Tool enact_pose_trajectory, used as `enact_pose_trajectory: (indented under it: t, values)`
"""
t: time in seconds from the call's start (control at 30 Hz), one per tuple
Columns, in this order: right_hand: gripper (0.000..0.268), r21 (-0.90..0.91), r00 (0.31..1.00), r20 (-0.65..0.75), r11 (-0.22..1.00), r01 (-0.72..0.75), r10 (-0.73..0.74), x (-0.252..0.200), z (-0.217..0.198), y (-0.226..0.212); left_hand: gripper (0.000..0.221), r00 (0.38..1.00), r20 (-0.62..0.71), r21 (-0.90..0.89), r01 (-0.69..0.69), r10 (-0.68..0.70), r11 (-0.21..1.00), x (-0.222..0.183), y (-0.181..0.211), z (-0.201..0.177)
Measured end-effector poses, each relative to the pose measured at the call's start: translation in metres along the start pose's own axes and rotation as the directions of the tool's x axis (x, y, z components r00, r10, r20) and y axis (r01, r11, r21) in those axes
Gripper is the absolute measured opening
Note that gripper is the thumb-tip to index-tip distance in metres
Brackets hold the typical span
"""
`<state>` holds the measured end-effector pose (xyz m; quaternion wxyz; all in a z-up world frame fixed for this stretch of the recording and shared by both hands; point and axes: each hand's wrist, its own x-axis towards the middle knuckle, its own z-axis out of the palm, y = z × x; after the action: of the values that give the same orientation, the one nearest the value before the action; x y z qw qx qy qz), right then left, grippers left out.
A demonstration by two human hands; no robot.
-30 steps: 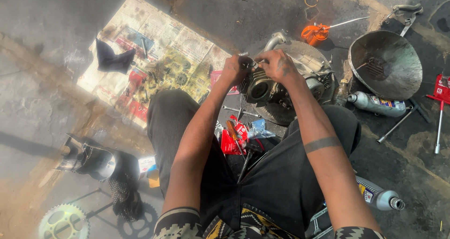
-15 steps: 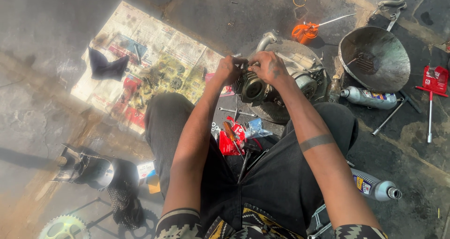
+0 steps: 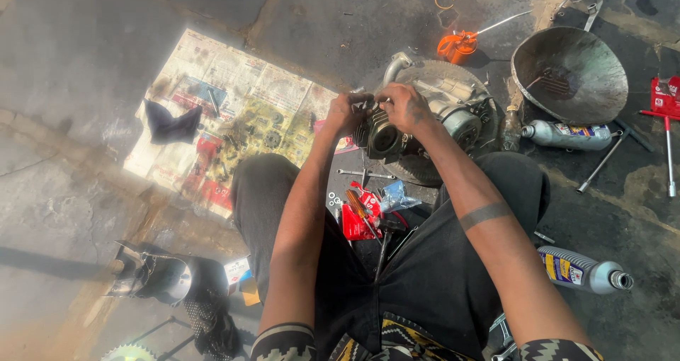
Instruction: The person sits on a paved outdoor surface and works on a motorcycle engine cylinder assembly placed on newspaper. They use a wrench to loosen and tighten bolts on the engine, reposition the engine, and continue turning fasteners by hand and with the wrench throughout the clip.
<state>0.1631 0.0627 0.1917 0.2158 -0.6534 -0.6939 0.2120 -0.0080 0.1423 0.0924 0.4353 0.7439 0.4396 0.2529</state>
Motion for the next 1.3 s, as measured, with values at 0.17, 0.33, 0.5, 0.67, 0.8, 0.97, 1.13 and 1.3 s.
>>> enact_pose_trajectory:
  t: [0.17, 0.33, 0.5, 0.67, 0.8, 0.97, 1.13, 1.3]
  values:
    - [0.025, 0.035, 0.996, -0.051, 0.997, 0.068, -0.067, 0.002, 0.009, 0.008, 0.041, 0.995, 0.026, 0.06, -0.101, 0.099, 0.993, 0.002, -0.014, 0.002]
    - [0.037, -0.023, 0.995, 0.069, 0.997, 0.074, -0.073, 0.014, 0.015, 0.006, 0.069, 0.984, -0.064, -0.069, -0.17, 0.165, 0.983, 0.006, -0.034, 0.009]
    - [0.035, -0.114, 0.967, 0.237, 0.991, -0.069, 0.094, 0.017, 0.0, -0.019, 0.092, 0.998, -0.05, 0.068, -0.043, 0.047, 0.997, 0.01, -0.043, 0.018]
    - [0.035, -0.074, 0.915, 0.291, 0.96, -0.269, 0.279, 0.023, -0.006, -0.022, 0.069, 0.998, -0.062, -0.023, 0.024, -0.026, 0.999, -0.004, -0.018, 0.009]
    - [0.036, -0.015, 0.949, 0.245, 0.979, -0.202, 0.2, 0.029, 0.004, 0.0, 0.043, 0.986, 0.108, 0.043, 0.119, -0.123, 0.992, -0.028, 0.022, -0.007]
    - [0.033, -0.016, 0.936, 0.284, 0.977, -0.212, 0.208, 0.03, 0.004, -0.003, 0.063, 0.991, 0.074, 0.018, -0.114, 0.113, 0.993, -0.05, 0.039, -0.008]
    - [0.035, -0.036, 0.928, 0.278, 0.968, -0.247, 0.247, 0.032, 0.001, -0.008, 0.075, 0.988, -0.016, 0.046, -0.154, 0.155, 0.987, -0.055, 0.043, -0.004]
    - [0.035, -0.068, 0.924, 0.276, 0.964, -0.256, 0.265, 0.028, -0.001, -0.016, 0.091, 1.0, -0.016, -0.07, 0.014, -0.016, 0.997, -0.05, 0.023, 0.009]
